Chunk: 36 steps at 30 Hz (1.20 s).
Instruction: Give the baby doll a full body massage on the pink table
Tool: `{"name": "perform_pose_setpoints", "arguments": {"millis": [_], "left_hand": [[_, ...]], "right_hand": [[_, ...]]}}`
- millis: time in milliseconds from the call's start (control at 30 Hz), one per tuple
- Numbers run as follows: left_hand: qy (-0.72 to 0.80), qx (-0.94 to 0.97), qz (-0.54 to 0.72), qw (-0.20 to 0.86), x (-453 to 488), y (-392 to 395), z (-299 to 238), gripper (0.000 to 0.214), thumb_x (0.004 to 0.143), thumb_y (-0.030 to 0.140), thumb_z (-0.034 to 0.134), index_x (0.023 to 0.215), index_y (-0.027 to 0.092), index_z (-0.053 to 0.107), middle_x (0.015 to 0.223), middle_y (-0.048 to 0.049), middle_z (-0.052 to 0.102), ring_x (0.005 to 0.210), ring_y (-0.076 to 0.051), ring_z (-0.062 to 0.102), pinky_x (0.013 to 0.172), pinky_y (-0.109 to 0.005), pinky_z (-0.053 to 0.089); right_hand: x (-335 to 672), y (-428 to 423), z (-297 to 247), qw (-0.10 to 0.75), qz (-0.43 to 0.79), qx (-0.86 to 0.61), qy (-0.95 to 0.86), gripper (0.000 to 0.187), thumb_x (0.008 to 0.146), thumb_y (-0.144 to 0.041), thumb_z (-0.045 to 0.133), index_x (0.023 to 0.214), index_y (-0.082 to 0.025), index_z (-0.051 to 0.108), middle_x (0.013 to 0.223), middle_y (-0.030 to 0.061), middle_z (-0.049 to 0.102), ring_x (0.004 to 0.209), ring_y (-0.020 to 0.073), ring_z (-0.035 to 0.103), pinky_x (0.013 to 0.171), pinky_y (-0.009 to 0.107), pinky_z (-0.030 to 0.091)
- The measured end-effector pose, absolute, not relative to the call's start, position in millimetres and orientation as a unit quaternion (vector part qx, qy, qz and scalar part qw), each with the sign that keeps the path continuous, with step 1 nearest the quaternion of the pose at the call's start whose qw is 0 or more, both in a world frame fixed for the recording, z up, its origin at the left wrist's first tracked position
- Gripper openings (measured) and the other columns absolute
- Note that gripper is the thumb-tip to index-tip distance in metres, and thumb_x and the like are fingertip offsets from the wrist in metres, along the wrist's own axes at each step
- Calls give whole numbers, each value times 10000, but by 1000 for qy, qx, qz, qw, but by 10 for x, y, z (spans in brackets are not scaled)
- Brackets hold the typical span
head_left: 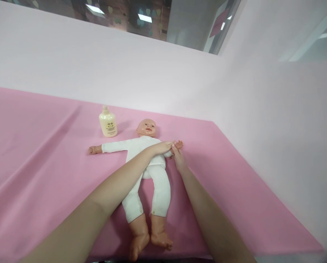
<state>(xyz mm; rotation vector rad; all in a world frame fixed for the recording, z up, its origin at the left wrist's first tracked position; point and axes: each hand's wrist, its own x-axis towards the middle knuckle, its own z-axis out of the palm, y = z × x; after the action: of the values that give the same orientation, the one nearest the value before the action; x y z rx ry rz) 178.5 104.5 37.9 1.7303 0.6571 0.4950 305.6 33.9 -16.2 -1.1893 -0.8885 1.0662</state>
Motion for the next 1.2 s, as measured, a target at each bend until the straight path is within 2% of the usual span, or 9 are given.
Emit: {"name": "perform_pose_setpoints", "arguments": {"millis": [200, 300, 400, 500, 600, 733, 833, 967, 1200], "left_hand": [[255, 714, 163, 631, 1771, 1000, 393, 514, 1077, 698, 576, 1001, 193, 639, 706, 3, 692, 611, -170, 643, 652, -292, 521], [265, 712, 167, 629, 1761, 988, 405, 479, 1063, 668, 625, 1020, 191, 640, 733, -1, 704, 660, -174, 678, 671, -284, 536], [266, 712, 170, 627, 1752, 986, 412, 434, 993, 609, 753, 1046, 195, 634, 813, 6, 720, 719, -171, 699, 701, -278, 553], [254, 727, 159, 618, 1743, 989, 424, 337, 972, 482, 782, 1019, 193, 615, 834, 11, 720, 734, -167, 695, 706, -277, 552], [248, 745, 149, 601, 1733, 991, 443, 234, 952, 347, 768, 1031, 190, 613, 796, 18, 715, 741, -174, 698, 693, -273, 545], [240, 769, 138, 577, 1723, 993, 457, 247, 852, 193, 781, 1024, 189, 605, 756, 29, 714, 726, -175, 708, 671, -264, 537], [236, 769, 134, 578, 1727, 999, 454, 306, 789, 137, 784, 1025, 189, 596, 742, 43, 704, 697, -164, 708, 649, -256, 536], [226, 770, 141, 579, 1745, 1004, 444, 329, 721, 88, 758, 998, 183, 606, 704, 61, 677, 648, -148, 685, 600, -237, 516], [200, 782, 152, 570, 1751, 985, 459, 234, 711, 41, 685, 860, 196, 593, 658, 52, 646, 628, -151, 650, 592, -251, 529]], "right_hand": [[3063, 360, -172, 620, 471, -501, -379, 975, 835, -944, 597, 1515, -248, 658, 1099, 83, 793, 747, 206, 633, 575, 314, 479], [3057, 366, -174, 623, 470, -505, -368, 1065, 834, -985, 525, 1613, -263, 602, 1332, 114, 772, 792, 221, 649, 570, 324, 478], [3045, 397, -167, 620, 465, -510, -374, 1118, 805, -1016, 484, 1658, -298, 572, 1591, 110, 647, 915, 252, 689, 566, 330, 481], [3037, 433, -158, 623, 461, -516, -364, 1159, 790, -1032, 445, 1669, -285, 557, 1684, 107, 566, 1047, 289, 711, 559, 336, 488], [3040, 431, -158, 619, 469, -516, -361, 1182, 783, -1045, 434, 1650, -253, 569, 1613, 129, 633, 1056, 303, 722, 573, 349, 507], [3044, 382, -158, 629, 458, -505, -374, 1058, 818, -984, 526, 1596, -274, 631, 1609, 104, 639, 1140, 302, 723, 642, 340, 570], [3038, 358, -144, 627, 461, -508, -369, 970, 853, -892, 600, 1608, -284, 628, 1626, 91, 631, 1121, 293, 734, 599, 314, 561], [3038, 347, -137, 620, 462, -515, -370, 988, 806, -779, 738, 1638, -269, 589, 1599, 107, 650, 1030, 271, 742, 536, 292, 526], [3074, 357, -187, 608, 456, -521, -388, 872, 709, -617, 915, 1470, -239, 720, 1127, 90, 803, 932, 271, 739, 626, 330, 578]]}}
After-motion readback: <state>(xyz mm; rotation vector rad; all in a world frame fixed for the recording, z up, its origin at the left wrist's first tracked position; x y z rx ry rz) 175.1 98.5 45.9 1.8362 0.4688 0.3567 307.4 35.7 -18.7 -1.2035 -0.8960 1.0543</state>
